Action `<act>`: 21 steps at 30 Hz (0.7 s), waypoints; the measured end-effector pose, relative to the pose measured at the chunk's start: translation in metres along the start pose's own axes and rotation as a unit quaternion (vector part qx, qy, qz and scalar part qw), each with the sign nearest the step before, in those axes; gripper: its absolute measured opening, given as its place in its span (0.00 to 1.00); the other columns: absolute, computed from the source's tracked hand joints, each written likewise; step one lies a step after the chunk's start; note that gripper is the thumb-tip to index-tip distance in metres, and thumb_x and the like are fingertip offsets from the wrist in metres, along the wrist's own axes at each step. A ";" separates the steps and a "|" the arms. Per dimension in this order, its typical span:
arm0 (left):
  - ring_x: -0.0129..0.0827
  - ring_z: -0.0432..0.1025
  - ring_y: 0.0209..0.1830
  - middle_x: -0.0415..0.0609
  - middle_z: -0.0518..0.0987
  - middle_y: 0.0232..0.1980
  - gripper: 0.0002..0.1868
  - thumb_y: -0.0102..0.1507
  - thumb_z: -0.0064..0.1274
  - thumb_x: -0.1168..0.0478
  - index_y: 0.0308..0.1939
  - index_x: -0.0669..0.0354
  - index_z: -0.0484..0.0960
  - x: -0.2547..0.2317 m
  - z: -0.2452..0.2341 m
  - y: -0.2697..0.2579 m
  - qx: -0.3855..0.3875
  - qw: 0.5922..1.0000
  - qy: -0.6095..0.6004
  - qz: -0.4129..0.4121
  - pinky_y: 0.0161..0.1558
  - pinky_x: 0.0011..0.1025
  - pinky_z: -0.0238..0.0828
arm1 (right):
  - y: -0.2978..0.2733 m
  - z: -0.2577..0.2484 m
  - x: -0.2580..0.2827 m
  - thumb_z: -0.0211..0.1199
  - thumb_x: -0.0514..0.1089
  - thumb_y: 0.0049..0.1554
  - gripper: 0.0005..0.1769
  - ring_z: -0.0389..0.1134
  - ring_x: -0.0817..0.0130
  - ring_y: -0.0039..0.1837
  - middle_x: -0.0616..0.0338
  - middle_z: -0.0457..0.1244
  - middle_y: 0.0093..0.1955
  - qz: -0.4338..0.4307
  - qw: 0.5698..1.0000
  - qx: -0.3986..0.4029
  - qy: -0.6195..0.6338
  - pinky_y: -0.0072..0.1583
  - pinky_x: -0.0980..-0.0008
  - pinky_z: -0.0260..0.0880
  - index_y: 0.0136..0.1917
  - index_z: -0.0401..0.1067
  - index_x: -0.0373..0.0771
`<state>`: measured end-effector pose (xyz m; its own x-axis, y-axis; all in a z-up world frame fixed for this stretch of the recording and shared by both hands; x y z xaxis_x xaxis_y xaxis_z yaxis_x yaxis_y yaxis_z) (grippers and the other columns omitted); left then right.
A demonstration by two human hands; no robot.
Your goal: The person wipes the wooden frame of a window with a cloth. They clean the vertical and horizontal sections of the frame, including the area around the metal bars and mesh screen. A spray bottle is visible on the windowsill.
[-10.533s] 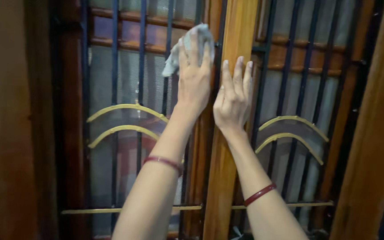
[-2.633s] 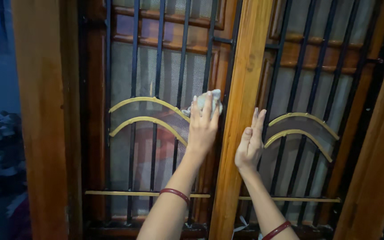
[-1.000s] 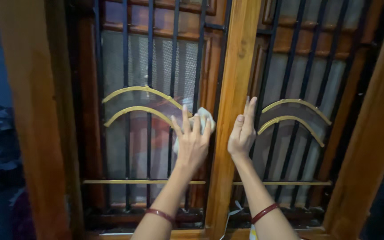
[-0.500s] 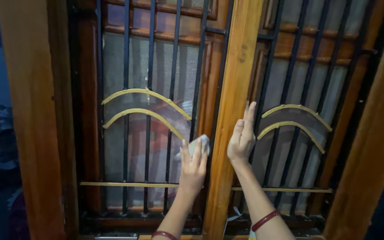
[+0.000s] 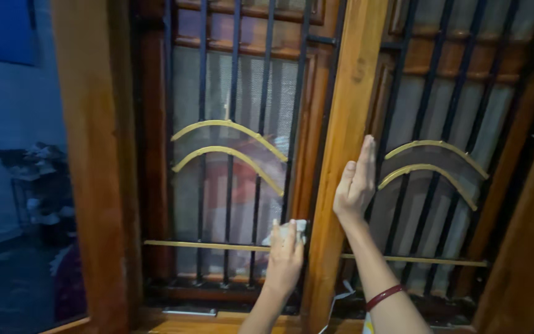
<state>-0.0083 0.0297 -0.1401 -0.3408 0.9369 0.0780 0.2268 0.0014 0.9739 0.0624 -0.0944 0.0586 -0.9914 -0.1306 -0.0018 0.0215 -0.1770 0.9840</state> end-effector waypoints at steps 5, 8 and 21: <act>0.76 0.57 0.72 0.68 0.64 0.73 0.15 0.63 0.49 0.69 0.52 0.72 0.79 -0.001 -0.001 0.006 0.140 0.990 0.030 0.003 0.67 0.57 0.63 | -0.001 0.005 0.013 0.46 0.39 0.70 0.30 0.45 0.42 0.86 0.46 0.47 0.86 -0.083 0.986 0.015 -0.142 0.84 0.47 0.46 0.83 0.51 0.34; 0.76 0.56 0.72 0.68 0.63 0.73 0.22 0.63 0.47 0.72 0.62 0.74 0.73 0.002 -0.030 0.031 0.176 0.983 -0.035 -0.030 0.62 0.54 0.66 | -0.006 0.015 0.021 0.50 0.40 0.68 0.32 0.45 0.45 0.86 0.49 0.47 0.85 -0.126 0.967 0.057 -0.216 0.82 0.44 0.45 0.83 0.54 0.37; 0.67 0.60 0.76 0.60 0.65 0.75 0.27 0.62 0.49 0.70 0.67 0.61 0.76 0.134 -0.193 0.187 -0.147 0.978 0.146 0.005 0.76 0.58 0.60 | -0.099 0.120 0.058 0.56 0.60 0.59 0.43 0.38 0.36 0.83 0.42 0.42 0.83 -0.087 0.950 0.250 -0.163 0.76 0.32 0.38 0.80 0.51 0.39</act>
Point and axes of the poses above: each hand's wrist, its own y-axis towards the middle knuckle, its own z-axis out of the palm, x = y × z, the point moved 7 cm from there along y, towards the middle knuckle
